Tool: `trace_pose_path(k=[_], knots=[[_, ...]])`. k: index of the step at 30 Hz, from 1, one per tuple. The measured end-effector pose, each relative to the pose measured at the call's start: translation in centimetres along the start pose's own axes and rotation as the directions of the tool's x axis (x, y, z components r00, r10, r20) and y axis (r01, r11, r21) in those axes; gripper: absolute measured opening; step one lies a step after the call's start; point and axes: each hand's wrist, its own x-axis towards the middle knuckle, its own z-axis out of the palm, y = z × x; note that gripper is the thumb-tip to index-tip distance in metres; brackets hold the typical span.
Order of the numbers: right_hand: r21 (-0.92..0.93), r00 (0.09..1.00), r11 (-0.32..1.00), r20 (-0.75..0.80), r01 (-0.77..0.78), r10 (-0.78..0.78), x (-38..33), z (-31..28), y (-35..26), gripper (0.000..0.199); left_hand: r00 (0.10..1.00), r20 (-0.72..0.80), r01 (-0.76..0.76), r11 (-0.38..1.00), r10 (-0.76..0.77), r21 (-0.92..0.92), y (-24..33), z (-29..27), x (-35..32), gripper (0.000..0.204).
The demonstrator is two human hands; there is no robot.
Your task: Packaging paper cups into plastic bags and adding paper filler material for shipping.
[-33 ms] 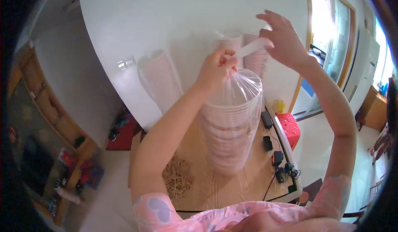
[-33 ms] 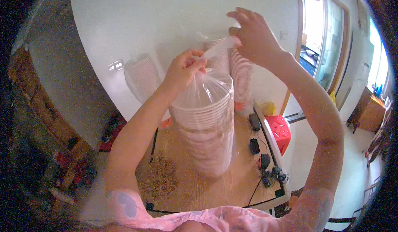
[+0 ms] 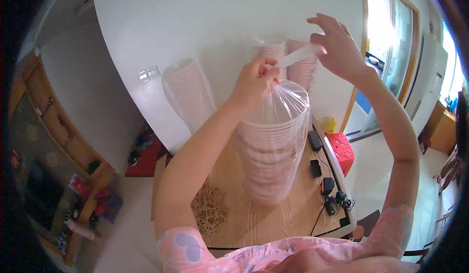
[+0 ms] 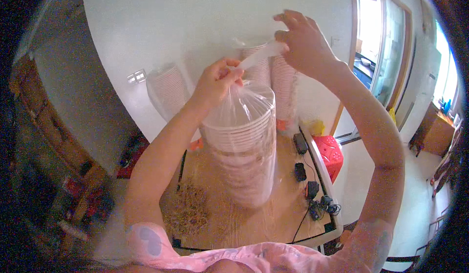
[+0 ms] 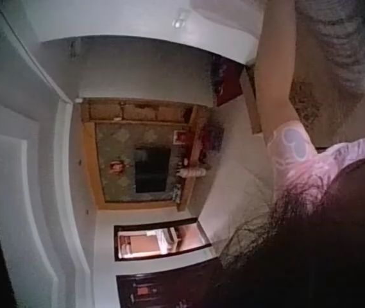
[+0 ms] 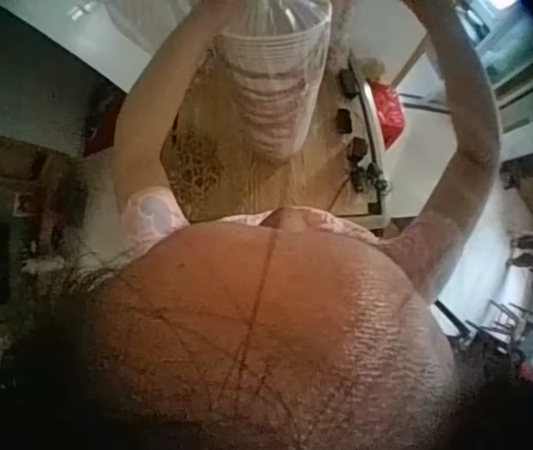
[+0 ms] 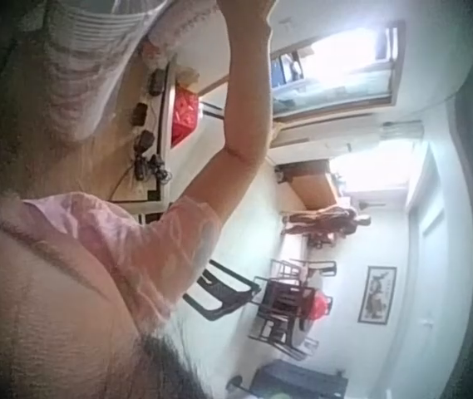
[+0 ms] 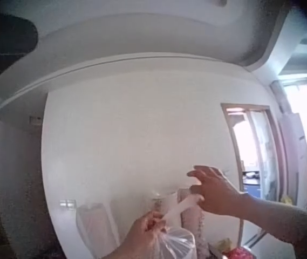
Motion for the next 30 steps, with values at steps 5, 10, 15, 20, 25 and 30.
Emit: trace_pose_path(k=[5,10,15,20,25,30], knots=[[0.753,0.722,0.153,0.657,-0.640,-0.218,-3.5,1.6,2.5,0.033,0.999,0.016,-0.047,0.997,0.046,0.065,-1.2,-0.2,0.6,0.021],[0.600,0.841,-0.599,0.459,-0.531,-0.285,-2.4,-0.4,-1.8,0.052,0.992,0.069,-0.111,0.992,0.107,0.053,-0.7,0.0,0.5,0.021],[0.752,0.761,-0.130,0.648,-0.646,-0.035,-0.7,-0.6,-3.2,0.058,0.986,0.068,-0.152,0.988,0.153,-0.022,-1.5,0.0,0.6,0.022],[0.421,0.887,0.816,0.403,-0.396,0.223,-1.4,0.2,-1.6,0.022,1.000,0.027,0.010,0.995,-0.013,0.100,0.5,0.0,-0.8,0.021],[0.274,0.945,0.938,0.301,-0.215,0.128,-2.2,-1.8,-1.3,0.020,0.997,0.037,-0.069,0.993,0.066,0.091,-0.5,-0.3,-0.5,0.022],[0.861,0.904,0.381,0.182,-0.337,0.387,-3.6,-1.5,-4.1,0.022,0.997,0.005,-0.076,0.991,0.076,0.109,-0.4,-0.4,-0.7,0.022]])
